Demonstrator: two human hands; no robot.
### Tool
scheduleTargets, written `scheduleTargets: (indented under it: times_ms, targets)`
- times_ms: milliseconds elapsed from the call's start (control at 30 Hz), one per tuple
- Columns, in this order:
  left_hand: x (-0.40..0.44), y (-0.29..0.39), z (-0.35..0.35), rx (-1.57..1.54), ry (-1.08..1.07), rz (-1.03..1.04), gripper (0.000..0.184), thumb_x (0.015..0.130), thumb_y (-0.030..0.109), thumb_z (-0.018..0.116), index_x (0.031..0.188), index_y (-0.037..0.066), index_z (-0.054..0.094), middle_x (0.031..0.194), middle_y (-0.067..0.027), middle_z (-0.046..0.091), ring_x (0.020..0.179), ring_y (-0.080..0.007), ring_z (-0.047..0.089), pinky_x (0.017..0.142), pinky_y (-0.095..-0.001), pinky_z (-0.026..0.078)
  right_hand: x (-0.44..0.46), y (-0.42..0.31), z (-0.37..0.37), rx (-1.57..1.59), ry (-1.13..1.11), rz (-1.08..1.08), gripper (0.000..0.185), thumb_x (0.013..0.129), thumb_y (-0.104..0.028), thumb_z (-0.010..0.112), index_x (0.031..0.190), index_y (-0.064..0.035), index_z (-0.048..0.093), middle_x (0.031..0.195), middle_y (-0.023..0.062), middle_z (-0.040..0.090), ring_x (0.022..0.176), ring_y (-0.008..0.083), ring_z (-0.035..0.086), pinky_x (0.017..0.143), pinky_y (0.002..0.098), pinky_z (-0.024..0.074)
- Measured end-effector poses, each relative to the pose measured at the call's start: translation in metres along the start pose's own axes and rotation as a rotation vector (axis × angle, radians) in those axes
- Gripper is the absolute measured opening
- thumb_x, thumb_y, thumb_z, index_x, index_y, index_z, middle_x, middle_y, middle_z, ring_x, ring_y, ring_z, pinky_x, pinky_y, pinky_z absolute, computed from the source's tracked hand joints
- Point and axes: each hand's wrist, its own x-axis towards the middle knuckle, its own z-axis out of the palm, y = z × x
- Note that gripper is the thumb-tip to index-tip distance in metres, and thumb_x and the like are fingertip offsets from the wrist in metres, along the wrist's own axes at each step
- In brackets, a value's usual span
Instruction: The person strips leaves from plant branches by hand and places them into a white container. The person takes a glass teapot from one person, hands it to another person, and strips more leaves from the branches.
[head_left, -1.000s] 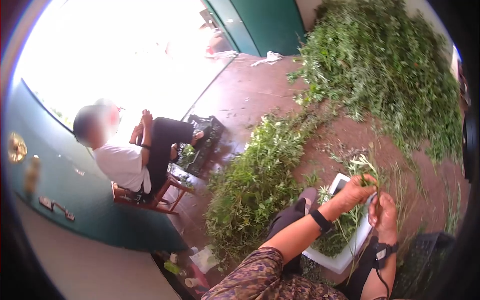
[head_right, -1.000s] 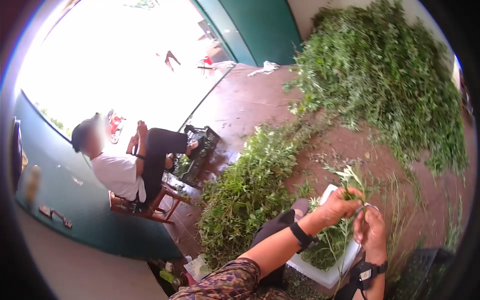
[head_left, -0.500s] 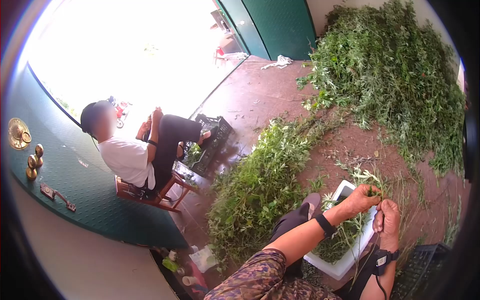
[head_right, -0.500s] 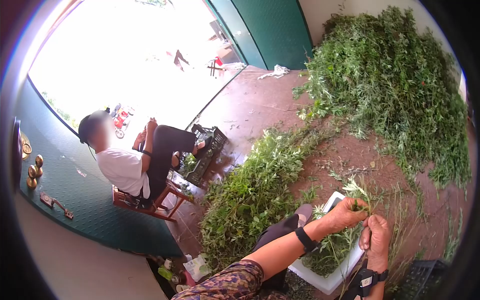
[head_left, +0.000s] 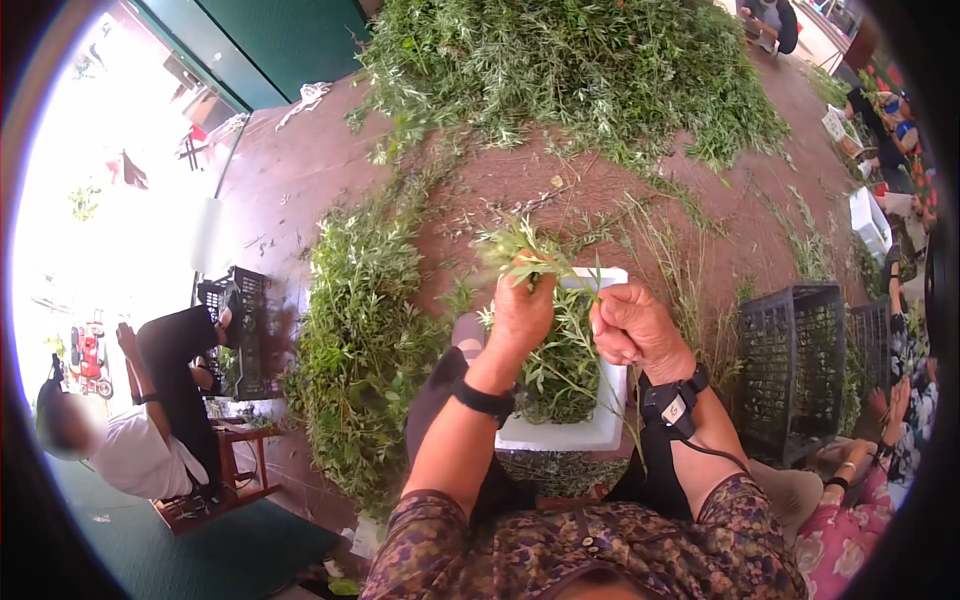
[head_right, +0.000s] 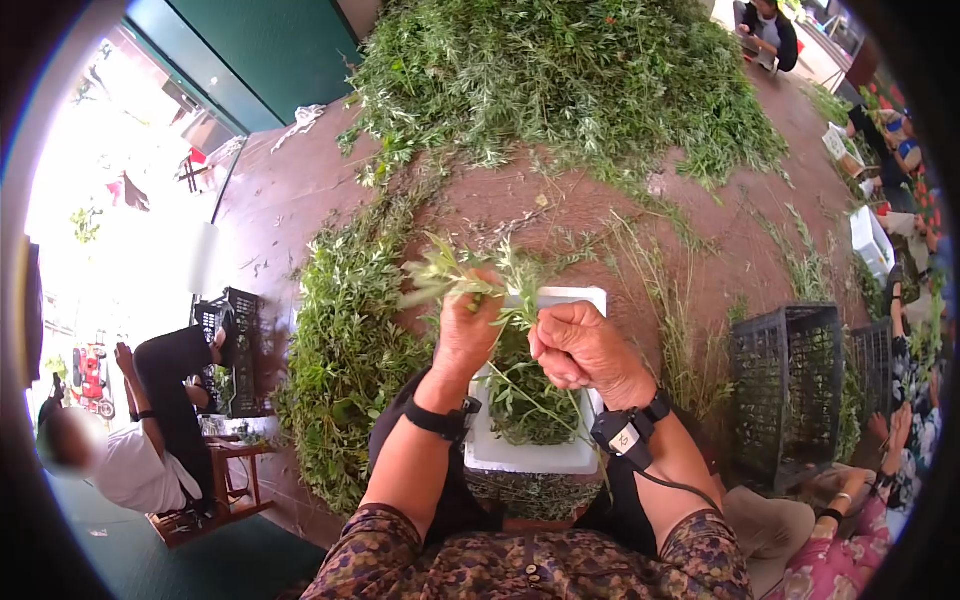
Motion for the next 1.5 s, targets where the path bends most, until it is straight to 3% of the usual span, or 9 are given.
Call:
scheduleTargets:
  times_ms: [167,400,700,800,933,1033,1167,1267,1500]
  targets:
    - [-0.006,0.028,-0.01,-0.719,-0.241,-0.475,0.008,0.085,0.001,0.05,0.092,0.002,0.053,0.076,-0.0057,0.056,0.06,-0.0122,0.049,0.049,-0.0267,0.04,0.002,-0.005,0.007,-0.147,0.147,-0.014,0.028,0.089,-0.024,0.056,0.08,0.0022,0.06,0.043,0.0026,0.047,0.032,0.0063,0.036,0.031,0.0201,0.0283]
    - [-0.001,0.038,-0.013,-0.995,-0.289,-0.397,0.022,0.081,0.014,0.064,0.093,-0.001,0.054,0.075,-0.0099,0.058,0.057,-0.0128,0.049,0.047,-0.0261,0.039,0.002,-0.006,0.001,-0.166,0.152,0.002,0.026,0.09,-0.022,0.055,0.081,0.0018,0.061,0.047,0.0011,0.049,0.034,0.0039,0.037,0.032,0.0184,0.0291]
    - [-0.005,0.039,-0.009,-0.298,-0.162,-0.375,0.002,0.08,0.002,0.06,0.081,0.003,0.058,0.065,-0.001,0.059,0.055,-0.0049,0.047,0.047,-0.0212,0.038,0.002,-0.007,0.005,-0.227,0.151,0.018,0.027,0.089,-0.023,0.057,0.079,0.0015,0.06,0.047,0.0008,0.05,0.034,0.0038,0.039,0.032,0.0179,0.0289]
    - [-0.008,0.028,0.002,0.021,-0.018,-0.039,0.005,0.079,-0.002,0.055,0.078,0.003,0.056,0.061,-0.0013,0.055,0.054,-0.0053,0.044,0.048,-0.0228,0.038,0.0,-0.004,0.006,-0.219,0.089,-0.001,0.029,0.089,-0.025,0.057,0.078,0.0019,0.06,0.047,0.0016,0.05,0.034,0.0041,0.039,0.032,0.0178,0.0285]
    - [-0.003,0.02,-0.004,-0.237,0.039,-0.219,0.007,0.082,-0.002,0.052,0.079,0.004,0.054,0.062,-0.0005,0.052,0.047,-0.0067,0.043,0.042,-0.0217,0.034,-0.004,-0.002,0.0,-0.078,0.0,-0.013,0.032,0.09,-0.027,0.055,0.079,0.0026,0.059,0.047,0.0033,0.051,0.032,0.0047,0.038,0.032,0.018,0.0281]
    - [-0.007,0.037,0.002,-0.705,-0.088,-0.459,0.02,0.081,-0.001,0.053,0.1,0.003,0.055,0.069,-0.0041,0.054,0.049,-0.0091,0.044,0.043,-0.0226,0.035,-0.003,-0.001,-0.006,0.046,-0.07,-0.007,0.033,0.091,-0.028,0.053,0.081,0.003,0.058,0.047,0.0039,0.05,0.031,0.0052,0.037,0.032,0.0184,0.0284]
    - [-0.002,0.046,-0.007,-0.946,-0.216,-0.467,0.047,0.082,0.009,0.062,0.124,0.003,0.044,0.076,-0.0052,0.055,0.055,-0.0085,0.044,0.047,-0.0207,0.035,-0.005,0.0,-0.006,0.154,-0.101,0.015,0.033,0.093,-0.028,0.05,0.083,0.0031,0.058,0.046,0.0039,0.049,0.03,0.0055,0.036,0.031,0.0191,0.0294]
    - [-0.004,0.04,-0.01,-1.017,-0.331,-0.365,0.051,0.08,0.012,0.064,0.125,0.001,0.042,0.076,-0.0052,0.055,0.054,-0.0091,0.044,0.047,-0.0209,0.034,-0.003,-0.003,-0.005,0.18,-0.12,0.044,0.031,0.092,-0.024,0.051,0.083,0.0043,0.058,0.045,0.0058,0.049,0.029,0.0071,0.036,0.029,0.0218,0.0282]
    - [-0.008,0.04,-0.009,-0.771,-0.186,-0.431,0.018,0.081,0.01,0.063,0.095,0.0,0.059,0.066,-0.0019,0.054,0.05,-0.0077,0.044,0.045,-0.0207,0.035,-0.002,-0.001,-0.003,0.181,-0.13,0.085,0.033,0.093,-0.027,0.05,0.082,0.0032,0.057,0.046,0.0041,0.05,0.029,0.0055,0.036,0.03,0.019,0.0294]
